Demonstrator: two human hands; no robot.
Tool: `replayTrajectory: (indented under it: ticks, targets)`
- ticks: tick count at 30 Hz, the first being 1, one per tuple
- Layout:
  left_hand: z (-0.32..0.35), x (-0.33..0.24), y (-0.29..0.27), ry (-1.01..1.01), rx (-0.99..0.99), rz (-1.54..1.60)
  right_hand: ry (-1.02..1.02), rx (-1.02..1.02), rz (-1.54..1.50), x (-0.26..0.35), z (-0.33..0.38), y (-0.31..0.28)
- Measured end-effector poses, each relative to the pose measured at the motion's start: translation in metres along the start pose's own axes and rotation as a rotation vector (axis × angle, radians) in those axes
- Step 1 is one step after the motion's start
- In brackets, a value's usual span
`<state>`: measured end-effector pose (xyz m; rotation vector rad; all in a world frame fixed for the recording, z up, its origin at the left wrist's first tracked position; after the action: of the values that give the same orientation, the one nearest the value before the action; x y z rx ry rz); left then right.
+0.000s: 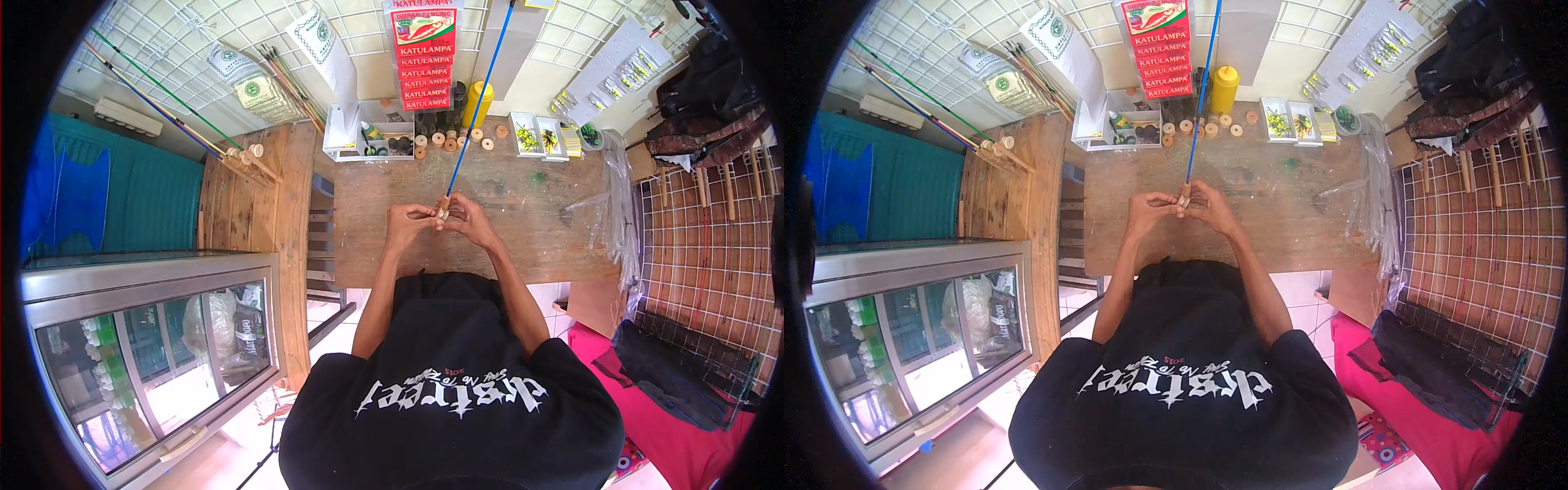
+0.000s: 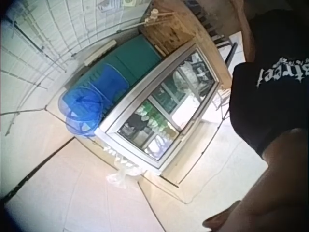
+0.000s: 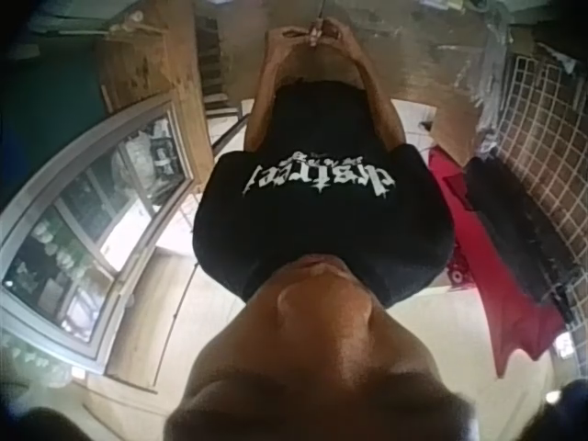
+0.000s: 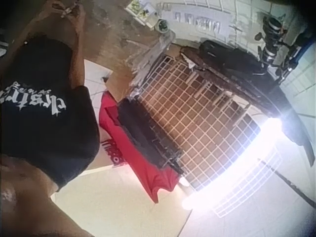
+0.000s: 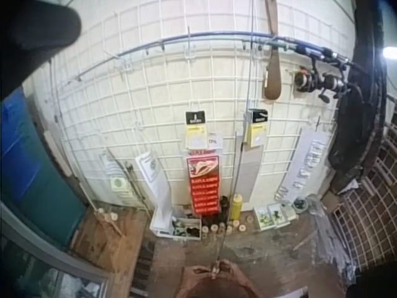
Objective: Assembling a fishing rod by using thread to attach a guide to the rod blank.
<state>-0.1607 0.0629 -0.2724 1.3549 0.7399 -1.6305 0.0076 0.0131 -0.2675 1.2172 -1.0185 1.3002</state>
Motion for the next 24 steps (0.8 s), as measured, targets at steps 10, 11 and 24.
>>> replayTrajectory:
  ticks: [10, 11, 24]
  targets:
    - [-0.001, 0.002, 0.003, 0.002, 0.075, 0.172, -0.032, 0.053, 0.041, 0.007, 0.002, -0.003]
    - [-0.002, 0.004, 0.004, 0.002, 0.075, 0.173, -0.023, 0.047, 0.043, 0.007, 0.002, -0.003]
    - [-0.004, 0.008, 0.02, -0.093, 0.132, 0.387, -0.009, -0.208, 0.11, -0.011, 0.007, -0.001]
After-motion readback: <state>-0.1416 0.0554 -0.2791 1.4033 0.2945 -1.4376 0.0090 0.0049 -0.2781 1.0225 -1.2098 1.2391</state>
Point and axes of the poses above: each hand's wrist, its own z-axis away from the middle knuckle, its own y-axis out of the palm, x = y × z, the point moved 3 cm from there along -z, towards the middle knuckle, and after that the axes turned 2 degrees about z, right-handed, at the moved point
